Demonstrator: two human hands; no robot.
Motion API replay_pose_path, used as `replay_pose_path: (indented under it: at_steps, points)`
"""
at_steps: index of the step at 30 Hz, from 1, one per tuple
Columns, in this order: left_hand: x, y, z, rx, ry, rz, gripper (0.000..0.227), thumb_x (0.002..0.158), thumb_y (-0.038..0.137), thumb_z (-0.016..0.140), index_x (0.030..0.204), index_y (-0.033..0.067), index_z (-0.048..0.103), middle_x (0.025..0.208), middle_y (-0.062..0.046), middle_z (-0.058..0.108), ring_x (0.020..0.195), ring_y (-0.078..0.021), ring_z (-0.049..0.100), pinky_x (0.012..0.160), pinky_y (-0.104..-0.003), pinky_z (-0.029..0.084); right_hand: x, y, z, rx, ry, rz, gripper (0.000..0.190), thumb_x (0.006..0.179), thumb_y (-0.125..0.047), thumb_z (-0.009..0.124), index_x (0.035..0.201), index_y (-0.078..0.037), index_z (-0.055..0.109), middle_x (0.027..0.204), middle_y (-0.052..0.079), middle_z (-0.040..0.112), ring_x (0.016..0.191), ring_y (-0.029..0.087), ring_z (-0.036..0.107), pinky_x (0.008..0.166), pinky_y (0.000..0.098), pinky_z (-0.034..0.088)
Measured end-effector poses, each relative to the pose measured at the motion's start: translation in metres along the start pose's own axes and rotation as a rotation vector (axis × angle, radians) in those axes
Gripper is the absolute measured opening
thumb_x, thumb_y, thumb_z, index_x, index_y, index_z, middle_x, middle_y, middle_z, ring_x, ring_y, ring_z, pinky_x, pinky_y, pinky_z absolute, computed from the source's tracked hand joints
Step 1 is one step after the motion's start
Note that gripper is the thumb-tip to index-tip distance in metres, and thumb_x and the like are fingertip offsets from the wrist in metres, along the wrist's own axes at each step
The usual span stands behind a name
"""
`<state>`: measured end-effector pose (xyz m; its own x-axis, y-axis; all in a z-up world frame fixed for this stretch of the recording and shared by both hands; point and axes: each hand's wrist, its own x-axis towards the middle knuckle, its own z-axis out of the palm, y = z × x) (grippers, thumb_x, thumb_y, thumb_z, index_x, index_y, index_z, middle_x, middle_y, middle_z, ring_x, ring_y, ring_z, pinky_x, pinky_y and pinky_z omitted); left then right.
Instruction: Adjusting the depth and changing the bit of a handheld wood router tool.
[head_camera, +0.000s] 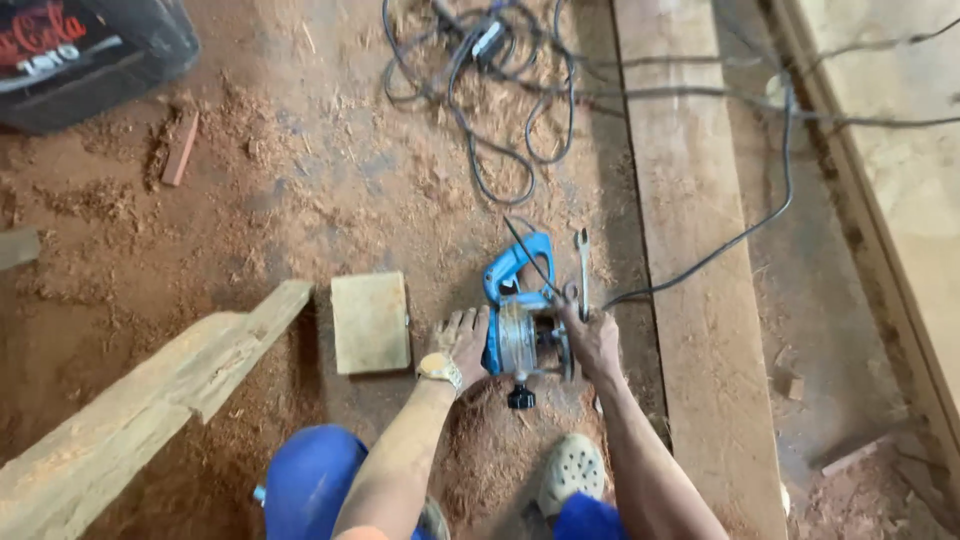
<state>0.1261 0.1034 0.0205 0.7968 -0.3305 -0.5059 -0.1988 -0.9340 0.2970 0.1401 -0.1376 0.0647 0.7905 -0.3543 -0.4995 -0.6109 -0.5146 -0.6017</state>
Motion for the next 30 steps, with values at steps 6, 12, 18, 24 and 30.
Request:
replay_pose_path:
  at_steps: [6,12,18,24,30]
  points:
    - [-0.004,0.025,-0.050,0.000,-0.198,-0.114,0.137,0.067,0.047,0.093,0.165,0.0207,0.000,0.164,-0.018,0.028,0.151,-0.0392,0.023,0.119,-0.067,0.022,0.066,0.015,-0.015,-0.050,-0.041,-0.111,0.059,0.093,-0.062,0.062,0.105,-0.004,0.067,0.077,0.010,0.073,0.064,0.021,0.070,0.058,0.0415,0.059]
    - [-0.017,0.058,-0.066,-0.118,-0.276,-0.224,0.138,0.062,0.050,0.096,0.160,0.0323,0.000,0.170,-0.013,0.009,0.156,-0.0426,0.004,0.117,-0.073,0.015,0.069,-0.021,-0.059,0.061,-0.023,-0.178,0.051,0.090,-0.050,0.071,0.111,-0.004,0.064,0.079,0.010,0.074,0.068,0.019,0.073,0.059,0.0358,0.058]
    - [0.002,0.041,-0.038,0.091,-0.183,-0.174,0.139,0.069,0.047,0.092,0.163,0.0291,-0.008,0.167,-0.017,0.019,0.153,-0.0410,0.019,0.113,-0.074,0.023,0.023,-0.030,-0.032,-0.209,-0.167,-0.249,0.052,0.076,-0.045,0.085,0.096,0.001,0.072,0.078,0.022,0.074,0.072,0.028,0.075,0.068,0.0421,0.059]
    - [-0.016,0.031,-0.038,0.078,-0.087,-0.054,0.137,0.069,0.059,0.088,0.161,0.0291,-0.009,0.158,-0.020,0.036,0.147,-0.0379,0.035,0.112,-0.072,0.028,-0.013,0.002,-0.014,-0.185,-0.287,-0.081,0.043,0.071,-0.033,0.081,0.085,0.005,0.067,0.078,0.027,0.074,0.075,0.035,0.078,0.064,0.0435,0.061]
    - [0.004,0.005,-0.020,0.007,-0.027,-0.082,0.139,0.060,0.066,0.089,0.159,0.0213,0.004,0.156,-0.015,0.039,0.144,-0.0341,0.038,0.112,-0.071,0.025,-0.006,-0.004,-0.022,-0.252,-0.221,-0.200,0.032,0.080,-0.030,0.078,0.081,0.002,0.073,0.071,0.020,0.073,0.060,0.030,0.069,0.054,0.0448,0.054]
